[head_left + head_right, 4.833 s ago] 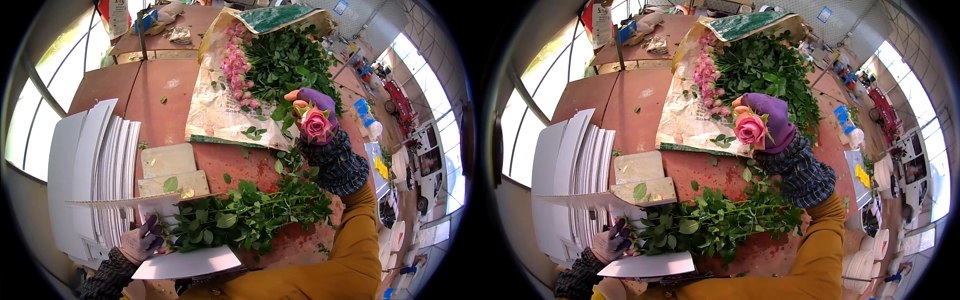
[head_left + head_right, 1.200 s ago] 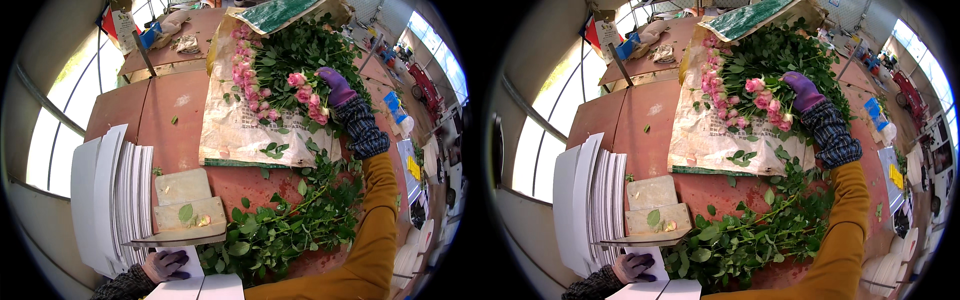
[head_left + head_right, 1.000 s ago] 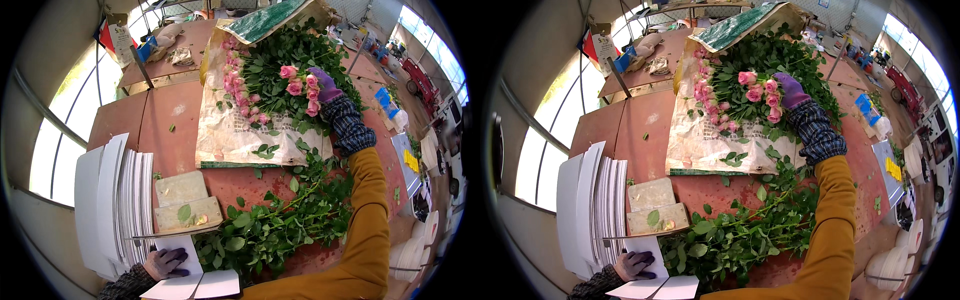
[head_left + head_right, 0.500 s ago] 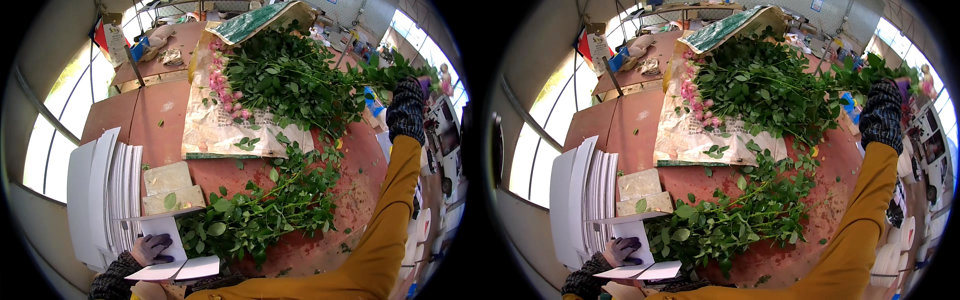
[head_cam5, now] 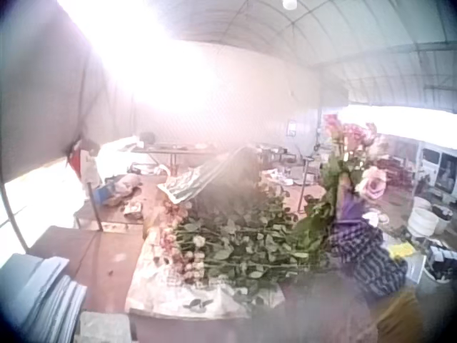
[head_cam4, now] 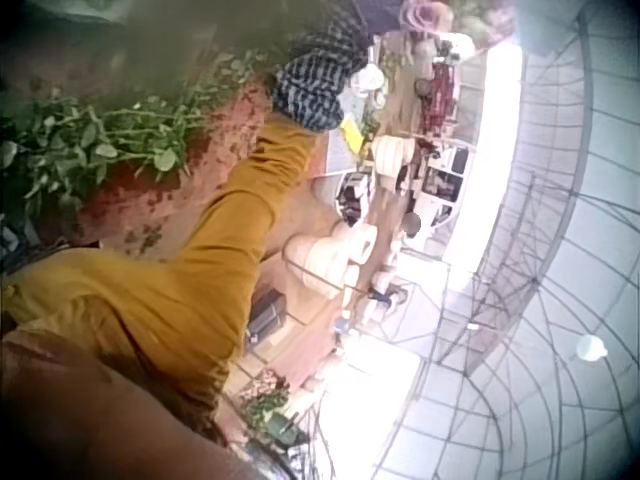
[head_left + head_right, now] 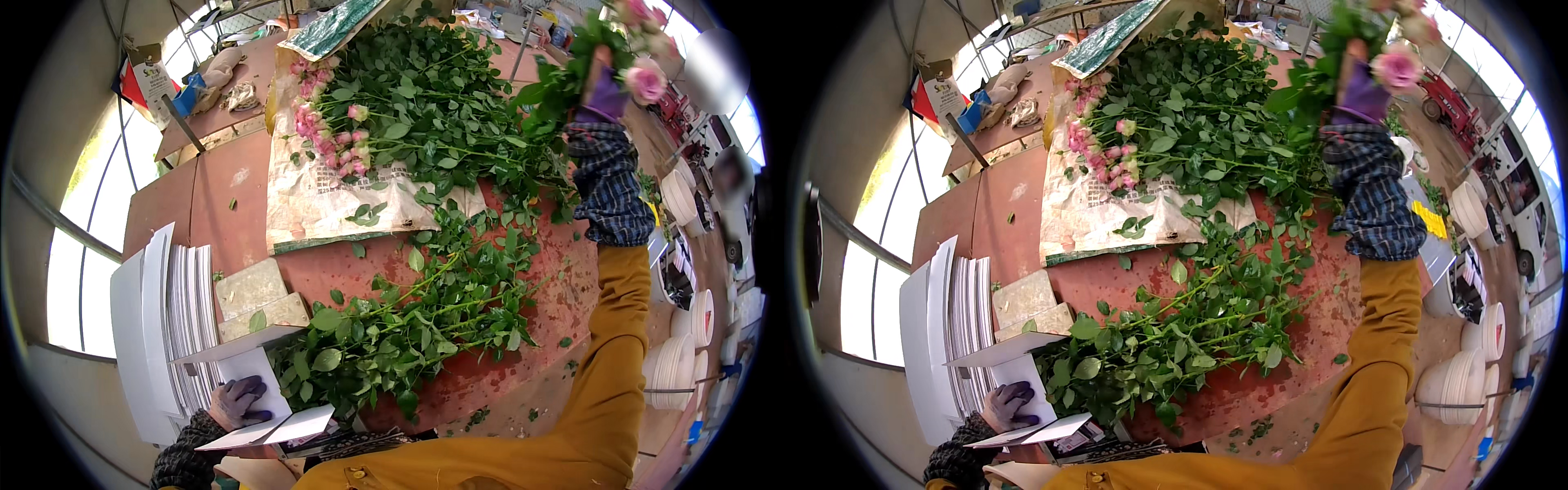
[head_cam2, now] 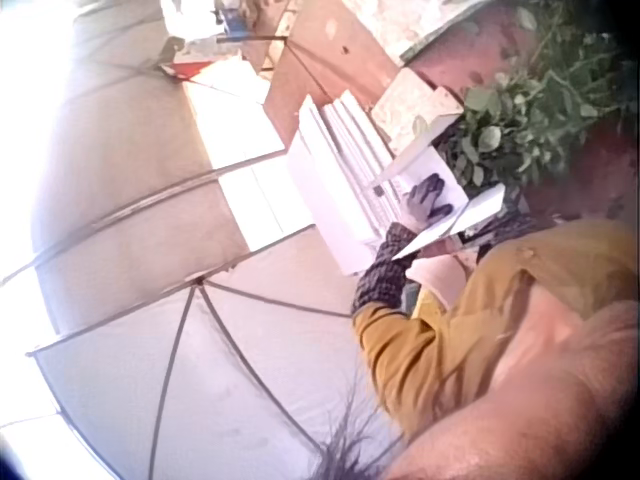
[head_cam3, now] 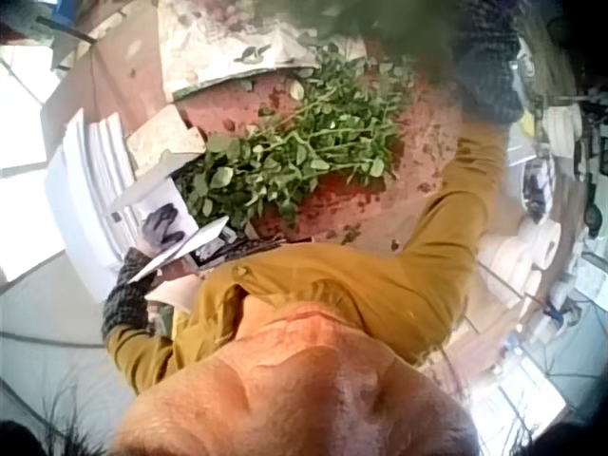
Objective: The person places pink roses into a white box, then adds green foliage around them. They close the box, apply tape to seal it, and wrap the package in clear plastic film. The person then places green leaves on top of the wrapped package and secures them with tape.
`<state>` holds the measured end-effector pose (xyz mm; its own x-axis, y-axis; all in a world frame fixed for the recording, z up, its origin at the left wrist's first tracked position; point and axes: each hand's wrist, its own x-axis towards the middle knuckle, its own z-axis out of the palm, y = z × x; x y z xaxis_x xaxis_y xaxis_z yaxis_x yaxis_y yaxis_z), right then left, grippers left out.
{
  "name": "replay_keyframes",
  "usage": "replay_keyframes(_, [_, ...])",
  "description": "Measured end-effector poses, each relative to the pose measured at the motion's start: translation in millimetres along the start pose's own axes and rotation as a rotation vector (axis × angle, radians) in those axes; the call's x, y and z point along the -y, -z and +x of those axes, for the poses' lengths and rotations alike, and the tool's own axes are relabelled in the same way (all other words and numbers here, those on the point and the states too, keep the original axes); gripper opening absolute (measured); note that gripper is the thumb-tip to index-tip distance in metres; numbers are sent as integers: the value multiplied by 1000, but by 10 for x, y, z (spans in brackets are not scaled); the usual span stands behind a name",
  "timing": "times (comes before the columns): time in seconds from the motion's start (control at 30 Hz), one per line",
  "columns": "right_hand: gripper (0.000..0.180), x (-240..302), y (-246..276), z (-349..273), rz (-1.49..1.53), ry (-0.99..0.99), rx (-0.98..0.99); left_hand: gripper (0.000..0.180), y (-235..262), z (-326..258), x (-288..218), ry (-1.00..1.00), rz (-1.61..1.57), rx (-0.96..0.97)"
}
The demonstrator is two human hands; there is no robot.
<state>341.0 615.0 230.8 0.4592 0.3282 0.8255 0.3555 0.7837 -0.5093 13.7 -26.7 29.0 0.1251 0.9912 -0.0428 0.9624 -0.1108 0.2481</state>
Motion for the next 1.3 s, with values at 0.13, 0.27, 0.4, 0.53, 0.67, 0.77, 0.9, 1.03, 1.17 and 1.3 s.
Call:
replay_keyframes(0.13, [61,-532,6,-733,-322,94,778,39,331,-5,24,-154,63,112])
replay_keyframes(0.27, [59,-770,-158,-749,-449,85,985,23,1600,109,-454,-123,177,335])
replay_keyframes(0.4, [57,-710,-299,-368,-444,126,997,21,2386,1651,-852,-514,292,-10])
replay_keyframes(0.53, [56,-779,293,200,-493,196,941,82,1950,3963,-888,-633,522,-44])
replay_keyframes(0.67, [54,-1008,736,638,-524,311,895,116,931,5341,-493,-230,584,-206])
replay_keyframes(0.77, [53,-1327,1685,1464,-882,296,818,122,558,6034,-436,-129,656,-136])
replay_keyframes(0.9, [52,-1628,2724,2186,-1331,107,857,95,138,6394,-292,-90,459,-20])
replay_keyframes(1.03, [50,-1844,3366,2211,-1404,-116,984,65,218,6206,-241,-151,476,54])
replay_keyframes(1.17, [49,-1726,3818,2070,-1348,-167,987,63,544,5895,361,-16,521,40])
replay_keyframes(1.3, [48,-1530,3734,2044,-1211,-90,944,75,583,5812,353,284,684,141])
